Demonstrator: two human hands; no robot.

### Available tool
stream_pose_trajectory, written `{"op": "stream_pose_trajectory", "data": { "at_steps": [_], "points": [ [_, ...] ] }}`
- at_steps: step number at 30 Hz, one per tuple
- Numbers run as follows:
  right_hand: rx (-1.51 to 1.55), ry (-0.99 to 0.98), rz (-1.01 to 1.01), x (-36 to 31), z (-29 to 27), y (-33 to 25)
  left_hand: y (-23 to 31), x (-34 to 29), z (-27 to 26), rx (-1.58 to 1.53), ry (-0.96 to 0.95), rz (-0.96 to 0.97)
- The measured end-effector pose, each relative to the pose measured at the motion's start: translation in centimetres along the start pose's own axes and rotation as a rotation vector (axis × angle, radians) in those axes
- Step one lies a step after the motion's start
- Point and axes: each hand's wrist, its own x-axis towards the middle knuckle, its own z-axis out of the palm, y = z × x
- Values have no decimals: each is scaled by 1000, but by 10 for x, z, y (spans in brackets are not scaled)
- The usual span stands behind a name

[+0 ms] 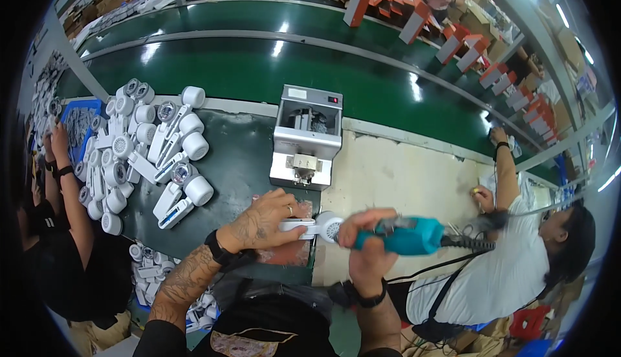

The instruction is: The person picks up a white plastic component, places it into a machine to retrieve a screw, and then uses a power screwdriver to drive the screw into the part before setting it aside.

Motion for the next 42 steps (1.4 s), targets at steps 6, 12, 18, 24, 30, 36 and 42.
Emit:
{"op": "stream_pose_trajectory", "data": {
  "at_steps": [6, 12, 18, 24, 30, 36, 42],
  "points": [
    [-43, -63, -37, 57, 46, 46, 8, -17, 0, 173, 28, 32],
    [-65, -122, -77, 74, 56, 83, -1, -22, 6, 82, 108, 39],
    [-47, -97, -15, 68, 51, 88, -5, -22, 11, 97, 82, 37],
    [-42, -61, 53, 33, 39, 54, 1, -21, 2, 117, 98, 17],
    [-82, -55, 83, 19, 27, 47, -2, -22, 6, 105, 95, 33],
    [-68, -77, 95, 14, 23, 53, -2, -23, 7, 104, 98, 32],
    [64, -103, 137, 8, 21, 60, 0, -21, 8, 104, 64, 10]
  ]
}}
